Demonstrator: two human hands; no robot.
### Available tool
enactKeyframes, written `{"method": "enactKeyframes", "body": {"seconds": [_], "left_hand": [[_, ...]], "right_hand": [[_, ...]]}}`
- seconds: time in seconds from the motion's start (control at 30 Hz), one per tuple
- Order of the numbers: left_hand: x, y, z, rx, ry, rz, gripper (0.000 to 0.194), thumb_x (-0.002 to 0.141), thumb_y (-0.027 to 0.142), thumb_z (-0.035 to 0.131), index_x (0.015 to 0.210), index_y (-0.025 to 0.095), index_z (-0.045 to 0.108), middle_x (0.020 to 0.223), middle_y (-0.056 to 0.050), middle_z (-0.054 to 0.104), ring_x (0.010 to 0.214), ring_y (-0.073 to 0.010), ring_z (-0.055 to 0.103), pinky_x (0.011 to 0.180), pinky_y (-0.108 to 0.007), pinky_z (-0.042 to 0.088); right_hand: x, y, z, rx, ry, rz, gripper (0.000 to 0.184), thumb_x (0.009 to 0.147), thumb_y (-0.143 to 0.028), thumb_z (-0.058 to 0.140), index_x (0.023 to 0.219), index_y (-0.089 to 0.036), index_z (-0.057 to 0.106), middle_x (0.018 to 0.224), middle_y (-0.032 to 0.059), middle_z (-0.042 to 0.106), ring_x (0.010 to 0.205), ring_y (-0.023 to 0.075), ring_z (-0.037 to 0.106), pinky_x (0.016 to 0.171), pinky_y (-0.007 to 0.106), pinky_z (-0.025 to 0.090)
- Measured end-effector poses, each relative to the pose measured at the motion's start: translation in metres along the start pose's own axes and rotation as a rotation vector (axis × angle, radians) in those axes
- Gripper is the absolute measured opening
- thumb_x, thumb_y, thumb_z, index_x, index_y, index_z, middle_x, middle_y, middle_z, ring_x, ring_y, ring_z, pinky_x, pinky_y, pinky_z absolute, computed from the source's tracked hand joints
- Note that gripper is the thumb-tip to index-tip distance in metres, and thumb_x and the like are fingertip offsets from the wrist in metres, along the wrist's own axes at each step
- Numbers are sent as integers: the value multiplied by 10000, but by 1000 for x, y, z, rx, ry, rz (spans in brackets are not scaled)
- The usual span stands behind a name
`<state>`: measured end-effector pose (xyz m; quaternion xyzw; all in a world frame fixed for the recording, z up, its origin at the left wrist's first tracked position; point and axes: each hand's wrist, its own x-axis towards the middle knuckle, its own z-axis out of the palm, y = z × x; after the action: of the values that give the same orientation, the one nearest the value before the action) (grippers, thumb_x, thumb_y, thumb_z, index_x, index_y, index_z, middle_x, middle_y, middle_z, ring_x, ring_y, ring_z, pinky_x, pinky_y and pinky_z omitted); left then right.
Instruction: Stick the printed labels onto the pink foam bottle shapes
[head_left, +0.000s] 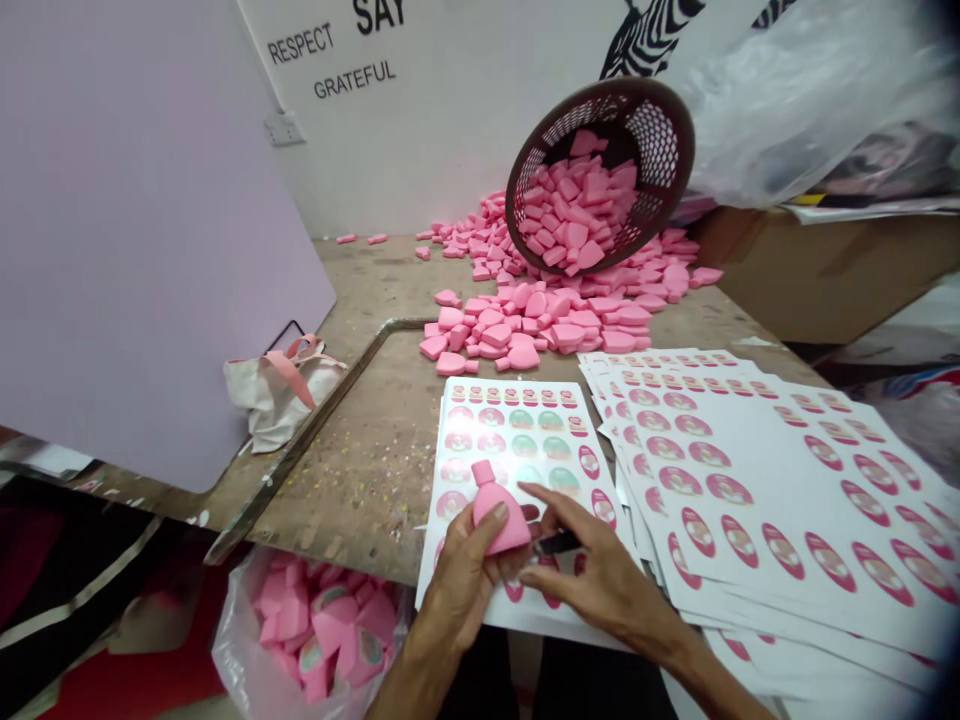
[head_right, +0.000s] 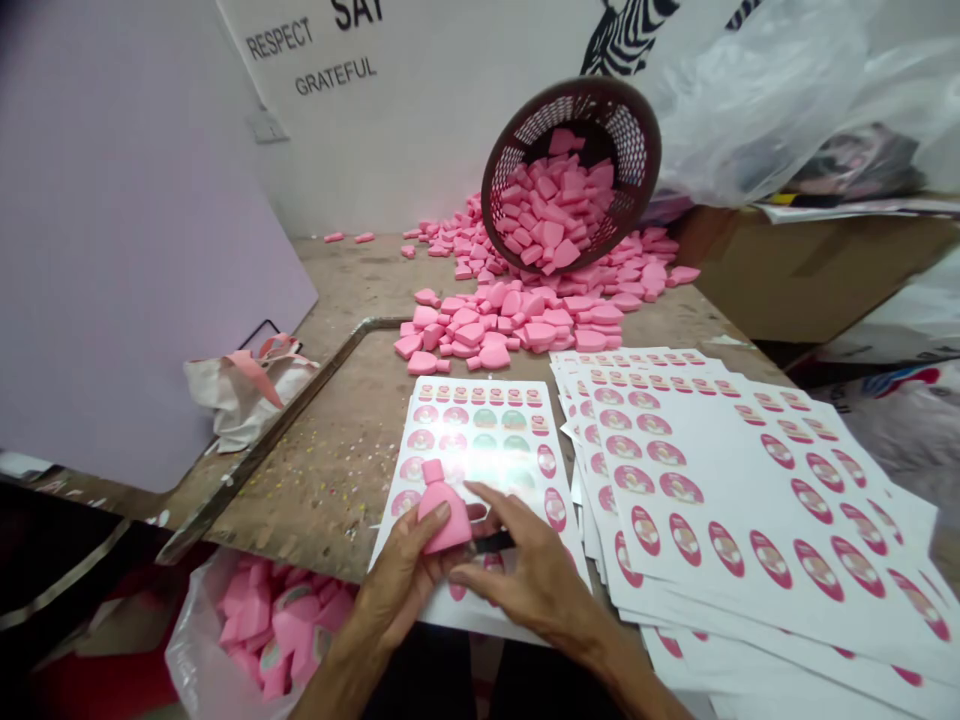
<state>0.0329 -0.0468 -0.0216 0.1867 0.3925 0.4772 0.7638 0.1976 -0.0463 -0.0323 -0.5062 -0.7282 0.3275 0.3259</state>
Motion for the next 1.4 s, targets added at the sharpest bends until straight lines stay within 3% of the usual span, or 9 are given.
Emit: {"method": "enactKeyframes", "body": {"seconds": [0.1, 0.17, 0.23, 0.53, 0.8, 0.93, 1.13, 1.3, 1.4], "left_hand": [[4, 2, -4, 117, 78, 71, 378, 754, 395, 707, 976, 111, 593, 955, -115, 672, 676, -160, 660, 593, -255, 529], [11, 2, -4, 184, 92, 91, 412, 737, 462, 699, 926, 112, 592, 894, -99, 664, 610, -146, 642, 549, -256, 523], [18, 0, -2, 235, 93, 110, 444, 733, 515, 679, 907, 117, 587, 836, -79, 654, 558, -131, 620, 515, -252, 512], [40, -3, 21, 431, 27, 166, 452, 796, 542, 600, 953, 120, 566, 805, -78, 652, 678, -206, 688, 627, -313, 557], [47, -7, 25, 539, -12, 183, 447, 821, 519, 577, 1020, 120, 559, 932, -109, 629, 803, -255, 701, 625, -327, 581], [49, -10, 24, 602, -32, 218, 420, 851, 511, 537, 1027, 131, 548, 952, -101, 619, 798, -241, 703, 625, -315, 584], [52, -14, 20, 616, -45, 237, 432, 849, 523, 538, 1041, 136, 536, 965, -99, 618, 791, -242, 710, 625, -323, 585], [53, -15, 18, 608, -41, 227, 425, 842, 528, 542, 1030, 146, 539, 957, -93, 628, 779, -245, 712, 618, -331, 585], [54, -16, 17, 614, -35, 224, 423, 847, 520, 539, 1037, 141, 533, 875, -76, 626, 777, -249, 712, 623, -338, 586]], "right_hand": [[2, 18, -20, 69, 118, 168, 284, 839, -418, 572, 1046, -227, 613, 932, 40, 658, 863, 190, 629, 746, 307, 517], [7, 32, -31, 52, 210, 219, 305, 900, -466, 459, 795, -209, 586, 761, 24, 629, 731, 172, 604, 648, 286, 491], [13, 42, -39, -17, 255, 241, 358, 912, -492, 425, 718, -212, 536, 651, 2, 571, 637, 160, 554, 579, 277, 447], [42, 51, -35, -453, 260, 22, 174, 891, -353, 493, 840, -205, 569, 796, 23, 650, 743, 186, 576, 743, 339, 381], [31, 70, -43, -650, 278, -109, 133, 876, -289, 529, 852, -186, 609, 791, 27, 669, 741, 182, 565, 736, 335, 319], [27, 71, -40, -679, 257, -136, 155, 889, -281, 513, 815, -179, 603, 763, 38, 654, 727, 185, 547, 716, 331, 324], [28, 66, -31, -543, 233, -156, 158, 903, -267, 497, 789, -197, 580, 739, 26, 635, 729, 179, 536, 697, 323, 323], [29, 70, -37, -663, 339, -159, 123, 889, -251, 522, 806, -191, 589, 739, 37, 647, 714, 190, 535, 696, 338, 316], [29, 71, -40, -721, 296, -165, 134, 889, -249, 520, 794, -188, 593, 728, 44, 641, 707, 191, 524, 692, 341, 311]]}}
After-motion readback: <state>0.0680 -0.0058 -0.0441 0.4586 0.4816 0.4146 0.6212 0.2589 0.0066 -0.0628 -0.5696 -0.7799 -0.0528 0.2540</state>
